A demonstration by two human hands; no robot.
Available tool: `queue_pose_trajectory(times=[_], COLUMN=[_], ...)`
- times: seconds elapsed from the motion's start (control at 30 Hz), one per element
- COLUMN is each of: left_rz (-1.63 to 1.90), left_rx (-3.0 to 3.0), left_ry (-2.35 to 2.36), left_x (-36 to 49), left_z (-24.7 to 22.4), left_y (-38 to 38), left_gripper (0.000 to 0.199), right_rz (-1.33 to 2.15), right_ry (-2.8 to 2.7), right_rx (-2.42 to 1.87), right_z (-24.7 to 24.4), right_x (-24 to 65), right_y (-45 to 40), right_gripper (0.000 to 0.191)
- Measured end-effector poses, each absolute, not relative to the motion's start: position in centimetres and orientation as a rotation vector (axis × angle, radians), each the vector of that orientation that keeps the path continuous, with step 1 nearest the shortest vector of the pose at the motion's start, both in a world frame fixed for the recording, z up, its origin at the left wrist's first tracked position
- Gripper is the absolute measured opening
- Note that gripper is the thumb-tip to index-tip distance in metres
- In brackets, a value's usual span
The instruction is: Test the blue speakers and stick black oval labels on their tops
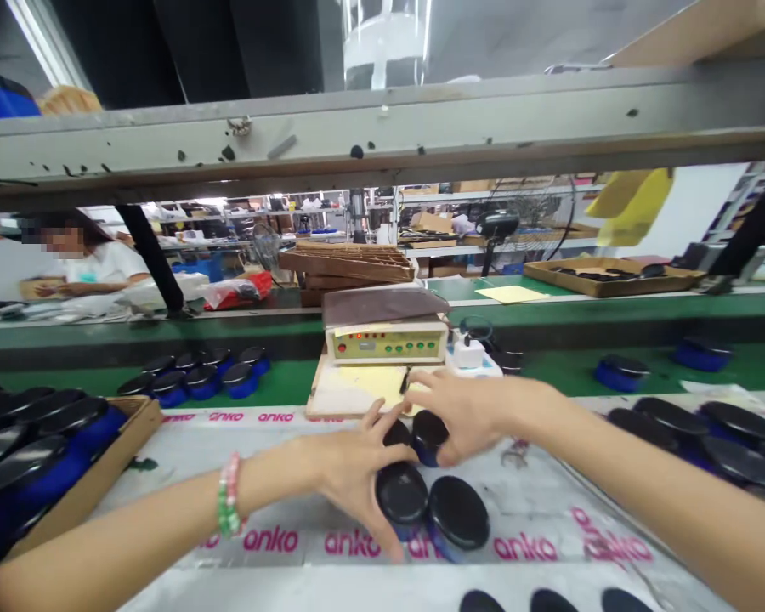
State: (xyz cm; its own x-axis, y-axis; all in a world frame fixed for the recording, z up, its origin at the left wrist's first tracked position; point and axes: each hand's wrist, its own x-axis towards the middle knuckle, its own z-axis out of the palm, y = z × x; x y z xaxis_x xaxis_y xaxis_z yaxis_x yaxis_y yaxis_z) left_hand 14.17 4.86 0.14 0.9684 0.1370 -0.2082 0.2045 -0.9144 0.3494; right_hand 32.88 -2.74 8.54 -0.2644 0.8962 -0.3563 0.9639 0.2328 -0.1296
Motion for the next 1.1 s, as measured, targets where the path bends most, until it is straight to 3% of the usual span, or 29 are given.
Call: queue_pose_trajectory(times=[0.13,0.2,0.43,0.67,0.8,0.9,0.97,1.1], left_rz=[-0.112,-0.045,0.022,-0.298,-0.493,-0.536,-0.499,-0.337], left_rx=[2.785,2.84,3.062,2.984,2.911,2.879,2.881,2.961], left_ry=[0.238,0.233,0.788,0.955,0.99,1.069,1.122,1.183], left_x=[15.0,13.4,4.8,1.9,1.8,0.8,-0.5,-3.3], left_z=[-1.3,-0.3,4.8,2.6,1.7,1.7,2.0,3.9], left_y=[4.0,5.0,16.0,24.6,26.0,26.0,25.5,23.0], left_gripper=[0.098,0.085,0.067,0.069,0.072,0.095,0.109,0.095], right_rz=[-0.701,-0.749,-0.845,-0.779,-0.684,-0.404,-0.397,-0.536], right_ry=[2.038,2.035,2.232,2.432,2.787,2.848,2.791,2.606], right_rx=[1.758,1.746,1.747,1.76,1.615,1.567,1.585,1.637], right_z=[4.6,3.5,2.3,2.3,2.9,2.5,1.9,1.2], right_x=[34.0,34.1,34.6,33.3,28.2,23.5,20.8,17.9], right_y=[-6.5,-7.1,-5.6,-3.4,2.5,9.5,14.2,20.2], right_gripper=[0.105,0.111,0.087,0.061,0.071,0.077,0.078,0.102])
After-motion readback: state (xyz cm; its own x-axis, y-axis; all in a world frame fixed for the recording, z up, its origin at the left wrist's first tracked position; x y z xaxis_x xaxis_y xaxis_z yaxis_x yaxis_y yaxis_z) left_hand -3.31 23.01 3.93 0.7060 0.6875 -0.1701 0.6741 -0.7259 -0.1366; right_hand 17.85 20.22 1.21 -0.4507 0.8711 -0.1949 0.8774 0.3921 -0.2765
